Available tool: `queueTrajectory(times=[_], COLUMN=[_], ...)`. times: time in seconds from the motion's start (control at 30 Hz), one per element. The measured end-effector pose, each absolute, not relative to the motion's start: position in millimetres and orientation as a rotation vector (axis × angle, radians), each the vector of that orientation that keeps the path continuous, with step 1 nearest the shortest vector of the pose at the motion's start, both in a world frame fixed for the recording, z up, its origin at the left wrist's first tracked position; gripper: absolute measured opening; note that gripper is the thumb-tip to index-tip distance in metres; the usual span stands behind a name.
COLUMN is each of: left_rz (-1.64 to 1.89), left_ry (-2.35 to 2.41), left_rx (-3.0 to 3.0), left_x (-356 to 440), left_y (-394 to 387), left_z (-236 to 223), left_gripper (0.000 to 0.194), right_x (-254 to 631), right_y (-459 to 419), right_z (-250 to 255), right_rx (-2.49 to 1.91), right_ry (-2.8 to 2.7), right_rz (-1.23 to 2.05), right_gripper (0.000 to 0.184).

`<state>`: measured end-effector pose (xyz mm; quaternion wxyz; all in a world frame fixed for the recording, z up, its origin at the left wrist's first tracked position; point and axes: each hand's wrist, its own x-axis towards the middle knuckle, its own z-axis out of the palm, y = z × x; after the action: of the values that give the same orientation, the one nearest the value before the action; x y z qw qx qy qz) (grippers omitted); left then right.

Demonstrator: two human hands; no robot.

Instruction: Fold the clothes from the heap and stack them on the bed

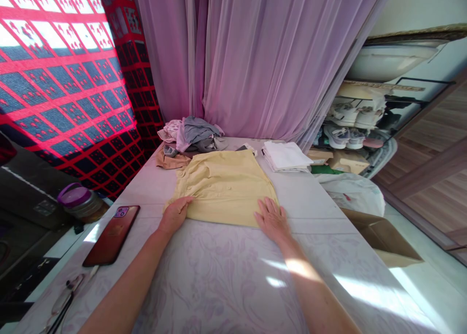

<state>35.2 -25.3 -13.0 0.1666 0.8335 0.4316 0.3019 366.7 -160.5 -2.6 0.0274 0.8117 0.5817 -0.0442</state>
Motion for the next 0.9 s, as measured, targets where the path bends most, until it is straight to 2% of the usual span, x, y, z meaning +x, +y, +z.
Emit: queueTrajectory(times=[0.23,0.5,0.9], left_rz=[0.724,0.651,0.679], left_ry=[1.122,1.102,1.1], left_rx=[2.706,2.815,2.807], left_x=[44,42,40], left_y=[-39,-33,-29], left_z=[-4,-7,-12], left_gripper=[0.035,0.037,0.038], right_x=[346,271,371], right_y=[-154,-123,-161], right_z=[16,19,3], right_rx=[2.583,2.315,2.623], right_ry=[1.775,2.334,1.77], right_rz=[-0.185,-0.386,-0.254], right_gripper=[0.056,0.059,0.059])
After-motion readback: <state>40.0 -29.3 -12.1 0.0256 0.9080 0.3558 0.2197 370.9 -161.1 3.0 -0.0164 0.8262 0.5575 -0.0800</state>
